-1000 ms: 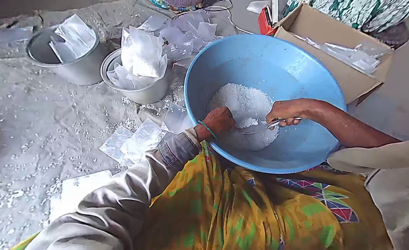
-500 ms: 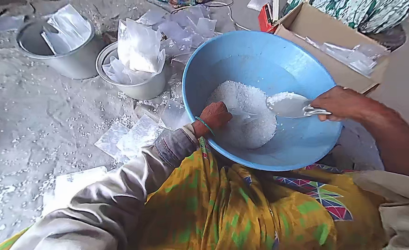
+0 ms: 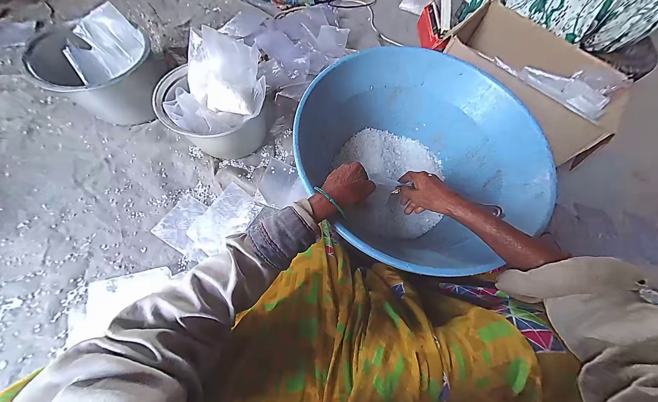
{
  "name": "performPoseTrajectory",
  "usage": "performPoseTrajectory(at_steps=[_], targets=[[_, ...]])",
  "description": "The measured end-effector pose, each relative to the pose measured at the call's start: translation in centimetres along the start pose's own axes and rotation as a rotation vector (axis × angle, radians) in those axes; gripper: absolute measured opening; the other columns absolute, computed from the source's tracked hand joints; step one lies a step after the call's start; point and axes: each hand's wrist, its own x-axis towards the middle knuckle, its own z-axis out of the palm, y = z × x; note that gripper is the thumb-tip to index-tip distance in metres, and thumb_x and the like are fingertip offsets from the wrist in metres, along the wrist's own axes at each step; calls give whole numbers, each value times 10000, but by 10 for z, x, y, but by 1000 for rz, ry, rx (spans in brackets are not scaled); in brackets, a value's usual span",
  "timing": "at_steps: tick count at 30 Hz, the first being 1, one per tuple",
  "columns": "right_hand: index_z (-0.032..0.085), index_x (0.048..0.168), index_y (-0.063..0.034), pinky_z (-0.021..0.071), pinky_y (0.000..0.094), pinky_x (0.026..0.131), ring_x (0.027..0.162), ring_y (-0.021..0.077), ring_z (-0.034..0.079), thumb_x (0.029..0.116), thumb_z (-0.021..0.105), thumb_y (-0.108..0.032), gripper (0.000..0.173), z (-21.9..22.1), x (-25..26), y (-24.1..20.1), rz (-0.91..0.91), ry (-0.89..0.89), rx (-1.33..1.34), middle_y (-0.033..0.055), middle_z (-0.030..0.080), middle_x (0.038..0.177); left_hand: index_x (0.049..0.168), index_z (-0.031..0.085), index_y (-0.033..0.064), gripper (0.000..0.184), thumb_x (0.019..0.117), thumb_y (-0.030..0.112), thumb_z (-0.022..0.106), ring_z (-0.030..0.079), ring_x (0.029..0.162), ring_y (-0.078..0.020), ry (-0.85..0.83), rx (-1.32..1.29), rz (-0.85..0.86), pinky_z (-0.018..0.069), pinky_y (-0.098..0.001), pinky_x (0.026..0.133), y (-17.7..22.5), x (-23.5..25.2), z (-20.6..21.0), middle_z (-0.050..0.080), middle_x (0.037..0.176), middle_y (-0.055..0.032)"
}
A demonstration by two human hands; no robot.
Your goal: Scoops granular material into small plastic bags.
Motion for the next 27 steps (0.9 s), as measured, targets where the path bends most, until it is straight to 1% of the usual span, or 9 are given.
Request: performPoseTrajectory(at_steps=[3,8,11,15,17,19,21,24,27], targets=[[548,1301,69,575,369,739,763,227,699,1138,368,-173,343,2,-2,-8,29,32,86,225,680,999,903,681,-79,344,1081,137,480,638,815,-297,-8,-37,29,490,-515,801,0,-3,-1,675,861,-186],[622,1298,46,549,570,813,828,368,711,1104,428,-139,331,-11,-29,-22,-190,417,-68,238,717,985,796,662,-24,391,1073,194,494,621,711,-220,64,-134,20,485,-476,727,-2,-5,-2,663,747,-109],[598,1282,48,562,512,758,760,311,698,1092,462,-130,293,-25,-37,-22,-201,472,-64,199,708,926,750,648,-1,409,1070,197,485,607,706,-206,70,-135,47,461,-471,714,-1,-5,-1,652,722,-84],[663,1154,48,546,356,645,602,148,623,1091,479,-103,247,-27,-35,-18,-146,341,-2,107,692,790,933,687,-75,381,1082,215,490,672,851,-332,122,-88,63,499,-552,807,1,-7,-1,693,883,-210],[666,1152,46,538,313,610,569,117,604,1090,482,-104,245,-21,-39,-21,-168,325,20,95,683,770,1173,657,-103,481,1064,358,571,687,1026,-430,143,-47,99,509,-614,919,1,-6,1,698,1072,-287],[673,1120,48,529,290,587,548,102,591,1085,489,-98,238,-18,-42,-26,-194,328,45,88,670,746,1285,604,-95,627,1011,467,645,672,1070,-452,87,-27,118,495,-635,953,3,-5,3,693,1119,-290],[671,1108,46,525,273,587,549,89,589,1083,490,-97,232,-16,-42,-29,-205,320,60,78,664,738,1255,629,-94,576,1016,430,652,681,1059,-445,55,2,141,500,-633,948,2,-4,4,704,1106,-283],[653,1144,66,534,257,589,553,83,600,1085,491,-89,231,-16,-41,-28,-194,273,110,89,669,752,1063,696,-104,367,1072,235,557,676,1028,-443,79,62,181,496,-621,902,0,-5,2,698,1034,-288],[644,1144,71,530,242,567,543,73,600,1088,499,-107,237,-19,-42,-25,-182,253,136,93,667,755,1011,697,-121,357,1090,159,490,669,1022,-459,112,79,180,487,-621,893,4,-7,1,691,1009,-303]])
